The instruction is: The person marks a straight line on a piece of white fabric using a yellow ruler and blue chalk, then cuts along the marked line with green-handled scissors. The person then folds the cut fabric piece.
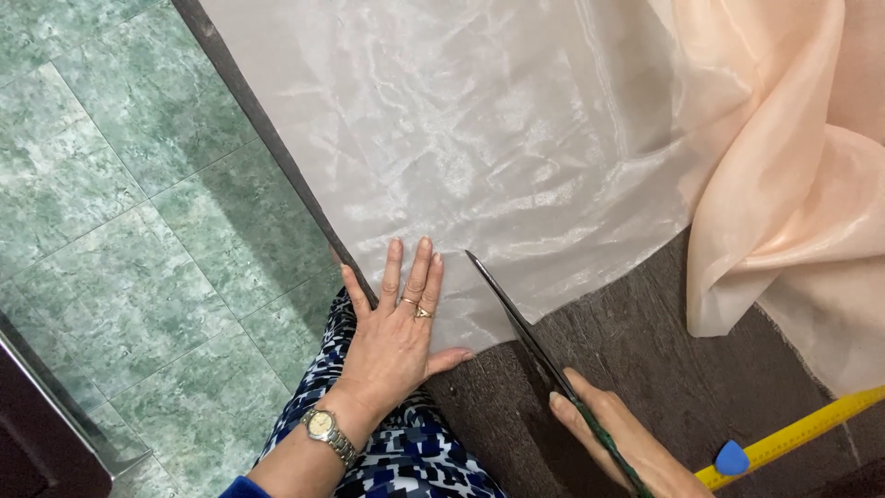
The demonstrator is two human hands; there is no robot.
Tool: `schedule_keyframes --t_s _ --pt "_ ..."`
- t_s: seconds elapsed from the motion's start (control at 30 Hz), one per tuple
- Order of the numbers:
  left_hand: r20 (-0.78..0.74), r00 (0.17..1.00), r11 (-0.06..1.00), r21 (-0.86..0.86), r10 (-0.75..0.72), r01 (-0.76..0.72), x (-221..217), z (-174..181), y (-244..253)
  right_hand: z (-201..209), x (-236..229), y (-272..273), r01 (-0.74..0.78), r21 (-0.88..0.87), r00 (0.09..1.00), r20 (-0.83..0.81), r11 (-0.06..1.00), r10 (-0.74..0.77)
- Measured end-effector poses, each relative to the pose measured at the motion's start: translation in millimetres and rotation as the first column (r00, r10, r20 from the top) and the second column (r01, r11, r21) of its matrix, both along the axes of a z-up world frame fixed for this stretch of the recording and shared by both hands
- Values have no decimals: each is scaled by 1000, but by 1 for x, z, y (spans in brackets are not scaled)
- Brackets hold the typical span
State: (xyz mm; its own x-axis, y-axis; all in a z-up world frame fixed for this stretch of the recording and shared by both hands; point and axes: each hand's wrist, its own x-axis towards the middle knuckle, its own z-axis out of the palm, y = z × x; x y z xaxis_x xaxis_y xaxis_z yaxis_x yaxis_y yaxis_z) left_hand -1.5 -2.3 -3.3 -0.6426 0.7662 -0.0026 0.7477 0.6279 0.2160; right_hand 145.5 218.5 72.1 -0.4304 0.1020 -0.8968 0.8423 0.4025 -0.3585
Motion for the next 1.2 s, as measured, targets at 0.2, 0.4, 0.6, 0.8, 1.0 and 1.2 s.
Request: schedule_keyframes --t_s 0.2,0.4,0.6,0.8,1.0,1.2 --pt "-35 999 1000 -21 6 -7 0 0 1 15 -20 -13 -18 -12 1000 -24 1000 18" --pt "-19 1000 1000 -2 4 -4 -1 1 0 16 -37 -24 211 64 925 309 976 -220" --pt "6 1000 1000 22 3 -4 0 -3 -1 2 -24 -19 31 43 988 149 999 -37" --pt "-11 1000 1000 11 7 -7 0 -3 -1 0 -25 -22 69 69 977 199 995 -82" --pt "4 1000 1000 10 4 -4 0 -4 0 9 -32 -27 114 26 994 -2 993 -114" --pt "-34 999 1000 -13 7 -8 1 -5 0 15 -41 -29 255 -1 927 286 967 -244"
